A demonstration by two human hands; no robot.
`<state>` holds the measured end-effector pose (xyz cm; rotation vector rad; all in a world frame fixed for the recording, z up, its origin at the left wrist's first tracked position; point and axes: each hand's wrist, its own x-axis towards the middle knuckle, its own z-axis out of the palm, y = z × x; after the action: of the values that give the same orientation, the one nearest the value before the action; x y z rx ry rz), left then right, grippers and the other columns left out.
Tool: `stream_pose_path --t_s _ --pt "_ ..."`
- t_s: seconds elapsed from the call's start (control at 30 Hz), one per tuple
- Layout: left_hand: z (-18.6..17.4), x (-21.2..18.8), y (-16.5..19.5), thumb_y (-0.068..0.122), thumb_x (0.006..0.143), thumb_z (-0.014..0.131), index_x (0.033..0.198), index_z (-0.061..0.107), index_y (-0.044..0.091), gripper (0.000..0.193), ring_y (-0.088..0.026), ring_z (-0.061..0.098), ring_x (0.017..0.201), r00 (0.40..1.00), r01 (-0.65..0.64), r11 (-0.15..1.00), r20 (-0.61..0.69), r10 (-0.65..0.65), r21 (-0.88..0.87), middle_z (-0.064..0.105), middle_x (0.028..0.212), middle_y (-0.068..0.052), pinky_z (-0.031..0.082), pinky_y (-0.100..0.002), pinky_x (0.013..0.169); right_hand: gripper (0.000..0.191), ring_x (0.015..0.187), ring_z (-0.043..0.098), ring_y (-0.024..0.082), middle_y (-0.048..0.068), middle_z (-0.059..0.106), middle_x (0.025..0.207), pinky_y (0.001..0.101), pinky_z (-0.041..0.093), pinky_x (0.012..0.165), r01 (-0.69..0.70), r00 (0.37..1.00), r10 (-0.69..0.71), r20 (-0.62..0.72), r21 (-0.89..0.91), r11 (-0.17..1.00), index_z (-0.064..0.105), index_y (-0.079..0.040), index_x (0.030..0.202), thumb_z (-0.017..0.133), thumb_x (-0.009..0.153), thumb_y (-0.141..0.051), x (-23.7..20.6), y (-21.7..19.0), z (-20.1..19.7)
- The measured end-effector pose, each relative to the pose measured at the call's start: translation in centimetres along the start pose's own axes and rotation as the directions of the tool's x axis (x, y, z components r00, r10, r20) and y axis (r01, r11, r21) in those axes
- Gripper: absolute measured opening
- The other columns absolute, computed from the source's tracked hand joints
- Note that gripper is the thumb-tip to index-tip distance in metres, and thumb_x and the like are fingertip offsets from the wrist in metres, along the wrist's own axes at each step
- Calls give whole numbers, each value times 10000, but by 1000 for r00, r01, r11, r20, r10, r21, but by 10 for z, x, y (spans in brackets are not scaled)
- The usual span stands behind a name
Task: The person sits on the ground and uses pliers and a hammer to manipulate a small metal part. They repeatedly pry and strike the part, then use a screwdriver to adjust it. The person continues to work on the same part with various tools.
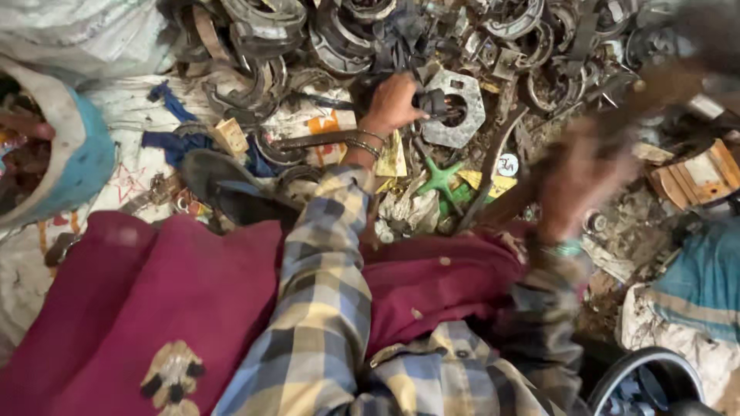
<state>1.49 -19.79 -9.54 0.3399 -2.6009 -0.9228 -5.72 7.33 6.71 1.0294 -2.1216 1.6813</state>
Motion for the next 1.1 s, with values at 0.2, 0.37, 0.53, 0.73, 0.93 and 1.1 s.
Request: stream_pose_path --t_s 0.2,0.37,0.53,0.73,0.93,1.1 --pt "-1 1 5 406 548 970 900 749 29 561 -400 641 976 996 73 997 43 -72 -19 672 994 -205 524 -487 859 274 703 715 191 120 707 869 304 587 588 374 900 -420 -113 -292 880 635 18 1207 495 1138 -208 52 -61 -10" --pt "4 3 1 317 717 920 929 757 39 386 -398 657 1025 998 56 998 15 -57 40 689 1045 -198 535 -496 897 383 855 713 272 199 717 1002 397 571 701 -84 901 286 327 -515 853 585 81 1297 639 1032 -188 -46 7 73" --pt "-8 2 -7 324 611 946 952 750 23 495 -410 653 1031 1000 15 980 20 -19 199 681 1078 -220 546 -498 876 430 931 707 252 197 731 1104 414 565 758 -322 915 358 186 -195 926 575 102 1304 712 996 -164 -80 36 65" --pt "-21 2 10 369 602 963 1140 691 31 692 -426 640 1028 998 -10 982 59 -2 189 659 1146 -230 535 -510 840 303 610 606 155 75 642 796 339 503 531 -697 712 697 -82 43 716 580 28 1105 698 935 -193 -80 24 40" --pt "-31 13 35 463 728 922 1130 692 90 594 -391 689 995 979 77 958 163 -126 277 698 1141 -176 566 -494 840 353 581 617 161 80 659 757 320 502 538 -831 462 887 15 358 427 688 8 953 642 962 -342 -99 43 47" --pt "-57 30 61 463 748 910 1182 682 75 625 -424 704 911 976 129 959 136 -167 251 737 990 -212 561 -537 761 534 764 637 228 109 681 872 389 516 700 -889 410 912 -4 221 401 693 32 1023 668 925 -492 -88 44 60"
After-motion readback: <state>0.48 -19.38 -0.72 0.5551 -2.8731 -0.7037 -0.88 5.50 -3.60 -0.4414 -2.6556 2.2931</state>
